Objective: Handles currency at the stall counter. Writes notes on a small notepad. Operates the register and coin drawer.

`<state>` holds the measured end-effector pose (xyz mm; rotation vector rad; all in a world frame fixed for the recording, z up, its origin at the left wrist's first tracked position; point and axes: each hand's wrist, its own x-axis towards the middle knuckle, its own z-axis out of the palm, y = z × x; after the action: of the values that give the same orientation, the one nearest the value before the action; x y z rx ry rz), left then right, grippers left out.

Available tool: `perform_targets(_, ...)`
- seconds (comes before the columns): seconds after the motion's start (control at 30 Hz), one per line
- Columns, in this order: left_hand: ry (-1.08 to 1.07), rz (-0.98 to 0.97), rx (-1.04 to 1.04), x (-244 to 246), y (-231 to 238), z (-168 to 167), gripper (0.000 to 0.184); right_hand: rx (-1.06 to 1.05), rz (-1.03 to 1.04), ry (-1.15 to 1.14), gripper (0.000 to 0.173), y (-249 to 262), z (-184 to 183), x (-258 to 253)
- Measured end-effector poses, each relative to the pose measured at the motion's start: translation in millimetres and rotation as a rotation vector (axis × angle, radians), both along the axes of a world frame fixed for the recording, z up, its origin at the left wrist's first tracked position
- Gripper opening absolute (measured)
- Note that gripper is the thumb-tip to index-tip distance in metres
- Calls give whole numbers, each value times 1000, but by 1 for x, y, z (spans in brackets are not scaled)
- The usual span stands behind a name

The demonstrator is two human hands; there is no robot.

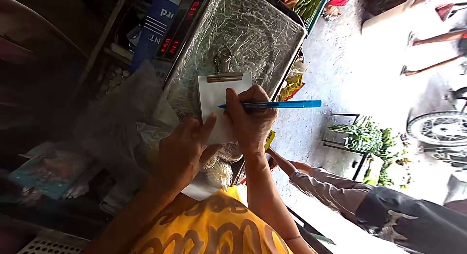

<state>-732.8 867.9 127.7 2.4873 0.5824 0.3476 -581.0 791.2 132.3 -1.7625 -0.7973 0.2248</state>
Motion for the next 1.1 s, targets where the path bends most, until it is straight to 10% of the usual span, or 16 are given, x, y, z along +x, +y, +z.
perform_targets(1.1,-26,6,-5,-1,-1,-5,62,-168,-26,-133,32,-3,-7,6)
